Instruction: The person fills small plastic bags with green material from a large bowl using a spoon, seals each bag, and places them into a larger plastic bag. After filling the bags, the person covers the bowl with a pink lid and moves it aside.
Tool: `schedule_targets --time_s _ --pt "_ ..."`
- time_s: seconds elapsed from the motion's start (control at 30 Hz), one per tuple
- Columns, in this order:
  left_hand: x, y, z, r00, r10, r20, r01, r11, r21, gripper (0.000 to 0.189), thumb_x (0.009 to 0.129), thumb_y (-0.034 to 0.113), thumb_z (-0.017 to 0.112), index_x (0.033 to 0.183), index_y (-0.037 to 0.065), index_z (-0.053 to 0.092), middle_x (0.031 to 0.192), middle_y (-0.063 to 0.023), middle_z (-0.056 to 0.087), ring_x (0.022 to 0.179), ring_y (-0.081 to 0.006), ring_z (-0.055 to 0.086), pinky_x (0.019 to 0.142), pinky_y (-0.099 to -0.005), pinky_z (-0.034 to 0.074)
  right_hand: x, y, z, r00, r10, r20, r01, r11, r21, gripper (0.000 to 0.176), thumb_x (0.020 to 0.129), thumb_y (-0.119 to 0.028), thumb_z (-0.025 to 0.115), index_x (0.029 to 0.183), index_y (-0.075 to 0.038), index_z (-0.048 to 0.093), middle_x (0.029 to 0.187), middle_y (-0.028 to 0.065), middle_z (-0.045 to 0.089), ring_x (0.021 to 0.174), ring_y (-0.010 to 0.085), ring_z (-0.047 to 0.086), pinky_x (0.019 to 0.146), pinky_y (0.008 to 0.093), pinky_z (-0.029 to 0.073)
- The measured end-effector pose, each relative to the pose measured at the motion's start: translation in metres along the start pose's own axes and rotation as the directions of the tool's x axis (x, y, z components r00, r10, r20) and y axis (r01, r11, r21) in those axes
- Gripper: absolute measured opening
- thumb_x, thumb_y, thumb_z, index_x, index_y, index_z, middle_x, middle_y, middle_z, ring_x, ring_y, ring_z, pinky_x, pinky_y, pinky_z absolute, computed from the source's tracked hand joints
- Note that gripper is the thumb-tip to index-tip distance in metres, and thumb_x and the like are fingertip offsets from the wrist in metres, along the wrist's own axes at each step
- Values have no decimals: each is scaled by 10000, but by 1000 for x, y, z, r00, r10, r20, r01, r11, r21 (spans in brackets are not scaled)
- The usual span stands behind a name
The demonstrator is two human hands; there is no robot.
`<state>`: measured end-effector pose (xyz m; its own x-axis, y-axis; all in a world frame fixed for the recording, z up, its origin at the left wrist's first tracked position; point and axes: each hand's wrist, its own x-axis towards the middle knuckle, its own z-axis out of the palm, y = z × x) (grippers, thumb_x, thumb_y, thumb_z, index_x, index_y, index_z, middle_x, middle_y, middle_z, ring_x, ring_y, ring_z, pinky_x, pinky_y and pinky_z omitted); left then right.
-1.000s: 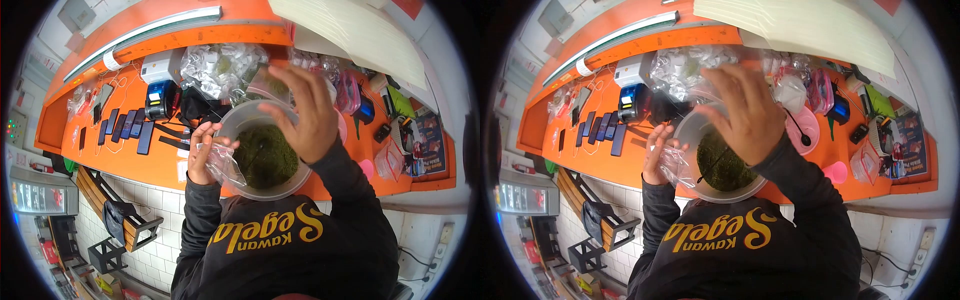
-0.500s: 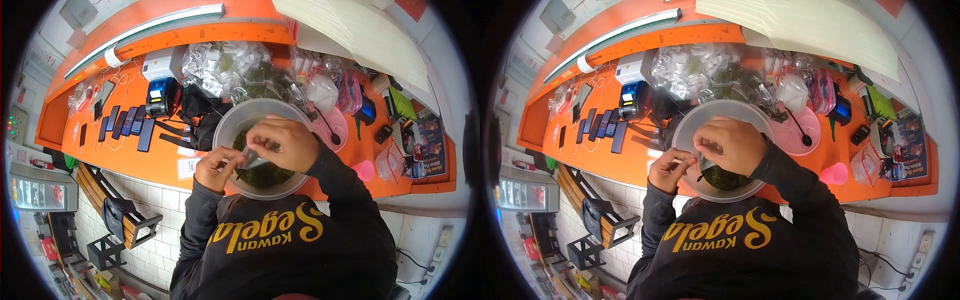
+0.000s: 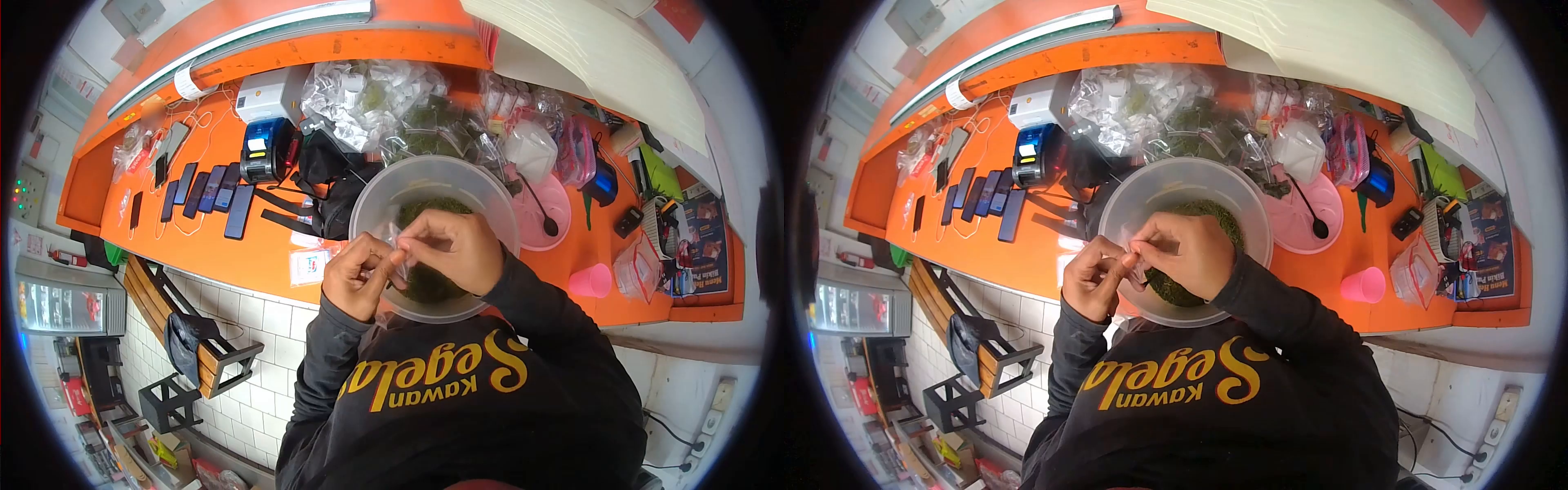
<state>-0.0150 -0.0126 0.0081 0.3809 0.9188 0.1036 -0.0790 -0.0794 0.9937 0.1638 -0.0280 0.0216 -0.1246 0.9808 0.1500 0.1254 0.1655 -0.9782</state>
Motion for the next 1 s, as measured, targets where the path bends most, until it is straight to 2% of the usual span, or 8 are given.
schedule_targets --time_s 0.27,0.43,0.5,0.6,0.67,0.83,0.9,1.0 --pt "-1 0 10 921 355 -158 -176 745 644 138 873 15 605 785 2 499 678 -47 569 531 -112 622 424 -206 428 7 -4 4 886 -450 -109 239 646 -724 148 772 -32 660 897 -56 584 745 84 582 654 239 617 567 335 497" --pt "6 12 6 950 146 -275 -76 966 248 58 894 5 546 936 -7 508 670 -39 534 503 -116 589 393 -206 450 1 -20 0 870 -484 93 371 521 -769 165 779 -81 654 934 -87 598 807 45 579 687 209 593 539 314 493" --pt "6 16 -13 992 -127 -2 126 990 -64 101 904 -2 514 1002 -18 528 682 -43 522 508 -109 574 389 -221 465 -5 -28 -4 833 -370 411 539 377 -753 171 762 -139 658 924 -107 613 946 -17 593 755 151 579 533 267 498" --pt "6 19 -26 995 -75 63 64 985 159 186 893 -16 512 1076 -20 541 752 -55 550 537 -101 569 450 -202 466 -3 -33 -10 630 -509 586 750 202 -630 212 747 -152 625 958 -128 624 962 -41 584 876 97 580 520 235 512" --pt "10 16 -38 961 145 237 -229 898 376 290 851 -12 609 1134 -21 546 1090 -142 589 644 -105 610 499 -183 459 -4 -43 -18 668 -404 624 738 259 -623 231 740 -134 628 971 -129 631 1014 -35 596 885 107 585 556 231 521" --pt "-15 20 -48 957 56 285 -29 995 -100 507 743 -76 724 1207 -30 524 1247 -173 561 757 -100 640 534 -198 472 9 -51 -20 720 -335 608 687 470 -555 237 751 -111 640 988 -119 643 1057 -23 608 885 141 592 662 254 531" --pt "-27 7 -70 938 14 345 92 953 -290 491 761 -118 683 1214 -51 505 1264 -215 540 809 -112 644 543 -192 498 22 -47 -17 804 -350 480 482 857 -182 181 807 -124 632 986 -118 649 1020 1 609 858 181 598 708 297 518" --pt "-47 13 -65 959 4 284 66 969 -238 539 759 140 786 1152 -89 498 1154 -295 590 621 -101 591 500 -179 439 60 -13 -33 857 -110 503 368 814 -449 250 836 -202 656 1070 -120 625 958 57 625 832 205 619 683 322 504"
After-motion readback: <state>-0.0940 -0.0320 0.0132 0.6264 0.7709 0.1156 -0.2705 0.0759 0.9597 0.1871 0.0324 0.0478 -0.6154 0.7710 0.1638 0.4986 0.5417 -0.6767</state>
